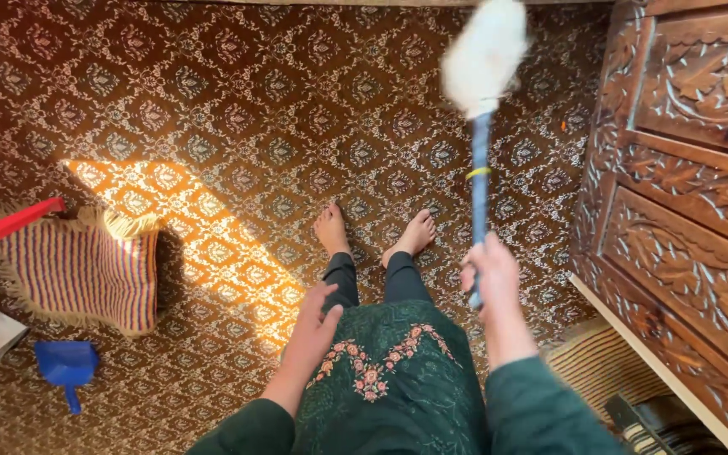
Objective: Sweeping a patterned carpet floor using a broom and dustpan, and adjusting rugs.
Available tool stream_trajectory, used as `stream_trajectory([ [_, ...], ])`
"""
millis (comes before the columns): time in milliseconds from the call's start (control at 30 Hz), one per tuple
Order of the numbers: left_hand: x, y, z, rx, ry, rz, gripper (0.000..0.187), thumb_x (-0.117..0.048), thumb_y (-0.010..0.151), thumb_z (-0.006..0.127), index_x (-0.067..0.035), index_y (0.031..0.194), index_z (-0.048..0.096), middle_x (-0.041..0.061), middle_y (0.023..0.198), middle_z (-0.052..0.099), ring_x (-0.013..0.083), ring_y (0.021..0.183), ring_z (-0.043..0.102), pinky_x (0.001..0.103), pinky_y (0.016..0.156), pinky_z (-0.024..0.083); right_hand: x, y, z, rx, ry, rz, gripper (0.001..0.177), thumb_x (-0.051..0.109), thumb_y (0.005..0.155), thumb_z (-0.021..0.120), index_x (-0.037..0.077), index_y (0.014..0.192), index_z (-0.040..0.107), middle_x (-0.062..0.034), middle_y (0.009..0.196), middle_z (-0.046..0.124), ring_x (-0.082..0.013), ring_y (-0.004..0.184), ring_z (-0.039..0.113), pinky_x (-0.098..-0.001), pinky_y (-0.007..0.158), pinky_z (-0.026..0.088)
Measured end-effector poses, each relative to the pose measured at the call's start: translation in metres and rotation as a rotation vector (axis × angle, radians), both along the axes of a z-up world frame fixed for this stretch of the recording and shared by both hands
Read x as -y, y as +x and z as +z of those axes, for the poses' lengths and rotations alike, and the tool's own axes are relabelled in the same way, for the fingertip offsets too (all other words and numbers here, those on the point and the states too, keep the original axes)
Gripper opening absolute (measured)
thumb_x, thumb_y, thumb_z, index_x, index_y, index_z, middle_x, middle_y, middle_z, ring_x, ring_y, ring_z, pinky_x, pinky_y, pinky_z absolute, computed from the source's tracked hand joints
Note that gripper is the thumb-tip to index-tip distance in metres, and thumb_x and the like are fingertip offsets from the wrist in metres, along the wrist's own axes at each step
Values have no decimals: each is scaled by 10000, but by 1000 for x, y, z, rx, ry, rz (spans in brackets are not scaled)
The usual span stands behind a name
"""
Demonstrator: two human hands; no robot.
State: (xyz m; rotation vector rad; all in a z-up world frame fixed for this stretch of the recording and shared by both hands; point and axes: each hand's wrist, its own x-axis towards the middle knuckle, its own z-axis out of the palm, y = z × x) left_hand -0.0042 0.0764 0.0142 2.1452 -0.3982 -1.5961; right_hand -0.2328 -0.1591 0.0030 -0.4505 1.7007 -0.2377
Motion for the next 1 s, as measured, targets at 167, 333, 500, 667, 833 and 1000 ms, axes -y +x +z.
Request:
stream_trajectory([
  [167,9,-10,3,40,-85,-41,422,-219,934,653,-140,1345,596,146,1527,481,274,1300,552,346,908,524,-59,-4,-39,156,152,148,352,96,934,620,151,1279,582,-3,690,587,-84,463,514,-251,382,407],
  [333,11,3,6,41,-88,-87,433,-229,939,636,-143,1359,576,147,1528,481,293,1348,532,362,935,526,-33,-59,-105,-46,136,403,316,118,961,646,-12,1248,625,-36,768,637,-132,513,539,-278,418,426],
  [500,-10,9,-6,61,-81,-79,434,-230,943,636,-133,1362,575,161,1553,451,315,1413,474,379,1008,493,17,-60,-19,24,-31,81,443,65,980,557,67,1424,556,-24,777,558,-82,549,499,-228,443,419],
  [667,-16,2,-6,52,-76,-53,436,-236,945,657,-127,1361,589,175,1554,457,330,1450,437,388,1027,482,27,9,46,182,-45,-130,505,102,1008,498,99,1512,486,-20,764,553,-70,541,499,-197,437,402],
  [833,3,4,11,9,-6,-50,439,-253,933,645,-153,1354,575,150,1576,435,302,1398,496,377,975,513,51,146,22,572,16,94,504,106,964,597,84,1463,531,21,735,560,-47,492,455,-210,417,322],
  [1000,-11,18,-1,14,-38,-18,435,-235,944,632,-141,1363,566,135,1541,478,285,1399,496,386,979,521,123,215,-58,492,114,189,293,29,967,560,33,1256,511,-13,668,511,-83,447,425,-255,394,350],
])
